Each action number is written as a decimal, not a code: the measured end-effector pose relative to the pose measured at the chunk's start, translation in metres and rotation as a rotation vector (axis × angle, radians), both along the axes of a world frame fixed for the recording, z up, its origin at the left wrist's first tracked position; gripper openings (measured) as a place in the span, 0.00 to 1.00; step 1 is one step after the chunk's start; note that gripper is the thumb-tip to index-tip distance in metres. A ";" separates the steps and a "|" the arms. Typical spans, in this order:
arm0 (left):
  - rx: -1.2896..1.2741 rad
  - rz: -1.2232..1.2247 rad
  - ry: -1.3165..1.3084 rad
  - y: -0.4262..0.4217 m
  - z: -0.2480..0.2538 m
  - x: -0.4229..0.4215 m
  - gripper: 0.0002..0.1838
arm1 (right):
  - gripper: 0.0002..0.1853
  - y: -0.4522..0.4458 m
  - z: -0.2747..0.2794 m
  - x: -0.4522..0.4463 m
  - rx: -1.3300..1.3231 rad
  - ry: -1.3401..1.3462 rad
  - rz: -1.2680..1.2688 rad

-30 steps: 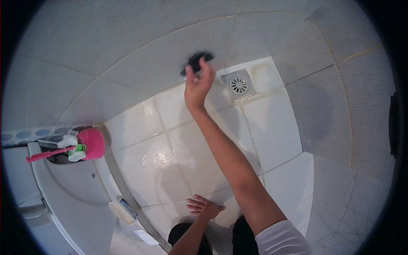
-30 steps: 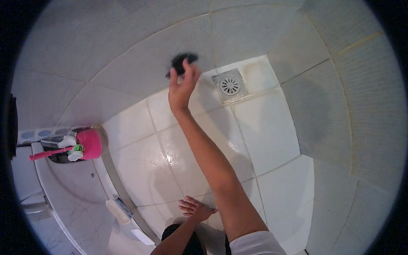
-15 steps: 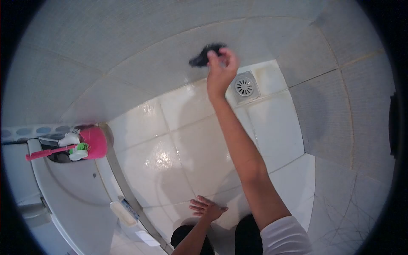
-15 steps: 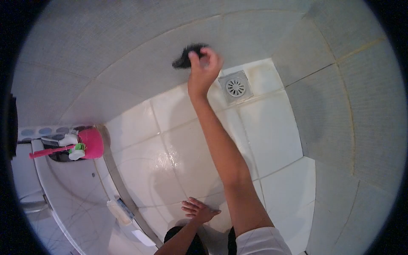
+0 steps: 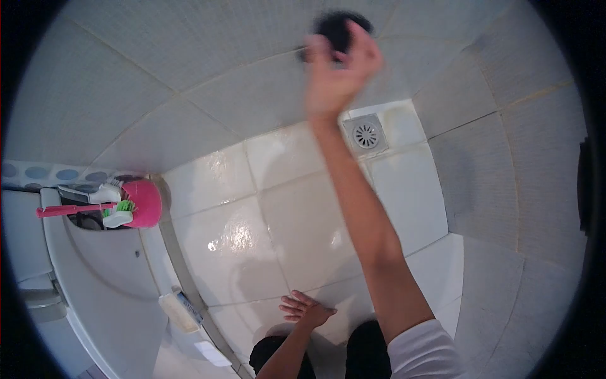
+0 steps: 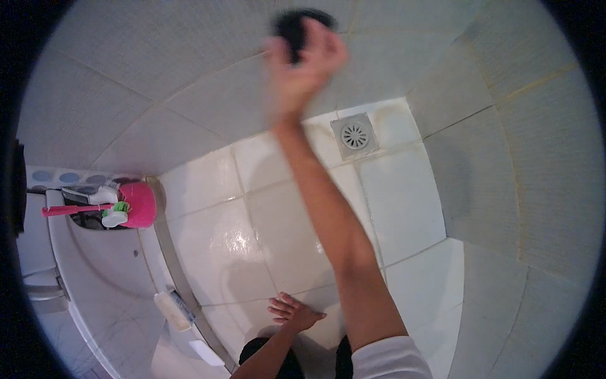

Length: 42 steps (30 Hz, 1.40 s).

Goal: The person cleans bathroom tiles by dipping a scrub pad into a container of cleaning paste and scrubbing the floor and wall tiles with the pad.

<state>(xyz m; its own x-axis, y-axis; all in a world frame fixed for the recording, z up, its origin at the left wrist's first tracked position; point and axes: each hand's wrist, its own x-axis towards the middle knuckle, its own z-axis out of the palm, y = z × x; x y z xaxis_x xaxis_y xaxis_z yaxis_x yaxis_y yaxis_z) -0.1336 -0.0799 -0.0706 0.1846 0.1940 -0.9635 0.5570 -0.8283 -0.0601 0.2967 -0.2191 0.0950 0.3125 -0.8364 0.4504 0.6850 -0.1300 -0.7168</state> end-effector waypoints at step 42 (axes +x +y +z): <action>0.024 -0.010 -0.101 -0.003 -0.005 -0.006 0.86 | 0.18 -0.040 0.165 0.027 -1.005 0.268 -0.372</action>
<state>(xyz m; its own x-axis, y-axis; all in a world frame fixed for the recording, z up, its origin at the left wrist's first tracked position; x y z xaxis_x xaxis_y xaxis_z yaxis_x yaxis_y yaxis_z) -0.1391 -0.0833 -0.0752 0.2822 0.2148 -0.9350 0.5527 -0.8330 -0.0246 0.3241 -0.2589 0.2597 0.3063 -0.1890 0.9330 0.3207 -0.9023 -0.2881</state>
